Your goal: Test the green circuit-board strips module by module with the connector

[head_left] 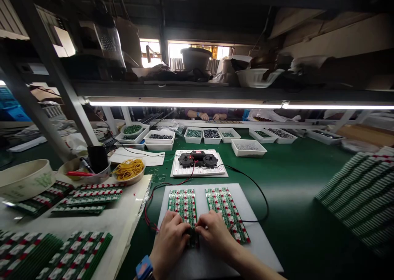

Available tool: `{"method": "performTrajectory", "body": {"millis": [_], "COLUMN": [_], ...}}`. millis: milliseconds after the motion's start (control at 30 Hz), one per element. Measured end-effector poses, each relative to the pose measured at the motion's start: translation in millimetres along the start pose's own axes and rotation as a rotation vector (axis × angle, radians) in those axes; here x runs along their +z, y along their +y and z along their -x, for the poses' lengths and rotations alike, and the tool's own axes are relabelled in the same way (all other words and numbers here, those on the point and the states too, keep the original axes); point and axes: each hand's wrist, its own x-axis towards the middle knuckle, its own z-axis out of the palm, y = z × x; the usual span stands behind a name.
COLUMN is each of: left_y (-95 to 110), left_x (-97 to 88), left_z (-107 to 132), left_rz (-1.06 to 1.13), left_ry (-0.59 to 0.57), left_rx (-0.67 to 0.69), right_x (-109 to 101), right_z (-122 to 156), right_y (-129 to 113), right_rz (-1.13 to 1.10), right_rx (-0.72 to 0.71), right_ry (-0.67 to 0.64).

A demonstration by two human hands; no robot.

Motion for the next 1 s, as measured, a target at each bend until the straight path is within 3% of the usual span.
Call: {"method": "performTrajectory", "body": {"millis": [167,400,667,1000], "left_y": [0,-7,-14,-20], "left_x": [0.4,-14.5,-3.1,0.4], "left_z": [5,-15,-17,-22], "left_rz": [-0.057,0.033,0.059,0.081], "left_ry": [0.071,0.020,0.062,0.022], "left_rx": [0.069,0.049,0.054,0.029], "right_x": [1,-13,-6,-6], "right_z": [7,-11,-13,-19], "right_y": [3,0,5,-1], "right_rz": [-0.029,-0.141,-0.097,-0.013], "right_rx": [-0.071,-0.045,-0.028,0.035], "right_ry": [0.062,0.042,0.040,0.019]}}
